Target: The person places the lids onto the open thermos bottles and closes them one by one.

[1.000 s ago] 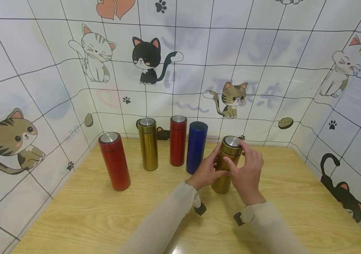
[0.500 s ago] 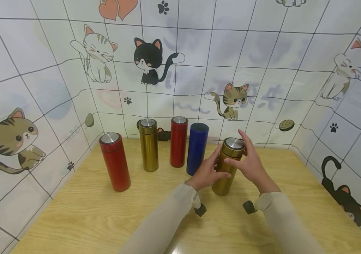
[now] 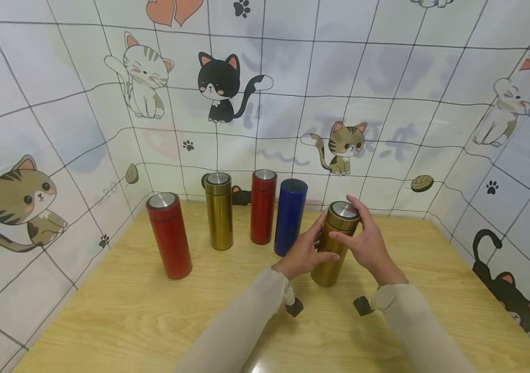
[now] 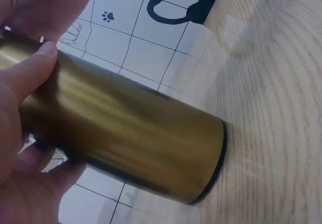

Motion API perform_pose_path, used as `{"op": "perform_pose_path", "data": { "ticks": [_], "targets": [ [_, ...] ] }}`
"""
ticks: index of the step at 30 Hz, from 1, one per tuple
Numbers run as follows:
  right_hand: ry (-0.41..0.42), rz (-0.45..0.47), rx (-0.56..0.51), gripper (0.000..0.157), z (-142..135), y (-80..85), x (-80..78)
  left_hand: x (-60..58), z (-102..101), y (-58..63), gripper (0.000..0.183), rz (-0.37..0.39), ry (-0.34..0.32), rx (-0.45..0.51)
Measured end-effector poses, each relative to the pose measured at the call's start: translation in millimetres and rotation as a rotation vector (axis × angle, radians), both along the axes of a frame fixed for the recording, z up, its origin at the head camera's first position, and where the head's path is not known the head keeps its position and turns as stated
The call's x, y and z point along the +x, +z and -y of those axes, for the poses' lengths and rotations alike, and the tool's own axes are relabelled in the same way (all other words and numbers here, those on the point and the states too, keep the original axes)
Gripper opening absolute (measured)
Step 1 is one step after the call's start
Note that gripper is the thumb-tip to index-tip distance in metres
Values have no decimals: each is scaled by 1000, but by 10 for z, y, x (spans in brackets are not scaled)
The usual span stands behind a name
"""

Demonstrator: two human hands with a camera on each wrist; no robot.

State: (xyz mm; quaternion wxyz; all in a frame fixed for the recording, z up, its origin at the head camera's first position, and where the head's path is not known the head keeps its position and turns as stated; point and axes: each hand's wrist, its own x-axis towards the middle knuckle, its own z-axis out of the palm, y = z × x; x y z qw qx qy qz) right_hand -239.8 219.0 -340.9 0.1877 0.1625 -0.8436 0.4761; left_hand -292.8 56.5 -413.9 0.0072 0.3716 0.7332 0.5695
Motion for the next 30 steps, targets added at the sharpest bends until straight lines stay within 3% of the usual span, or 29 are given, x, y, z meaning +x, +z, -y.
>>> {"op": "perform_pose_path", "data": {
  "ticks": [4, 8, 12, 16, 22, 25, 30],
  "targets": [
    [-31, -32, 15, 84, 34, 35, 58, -3, -15, 0, 103, -1, 4, 10],
    [-68, -84, 40, 81, -55, -131, -86, 0, -33, -8, 104, 2, 18, 17],
    [-93, -116, 65, 78, -63, -148, -94, 9, -38, -13, 104, -6, 18, 21],
    [-26, -100, 67, 76, -99, -137, -116, 16, -22, -14, 103, 7, 17, 8],
    [161, 33, -23, 67, -208, -77, -137, 14, -1, -14, 104, 32, -2, -16],
    [182, 32, -19, 63, -231, -48, -138, 11, 5, -10, 103, 37, 3, -15],
    [127, -36, 16, 61, -222, -51, -152, 4, -3, -7, 103, 44, 8, -1]
  ]
}}
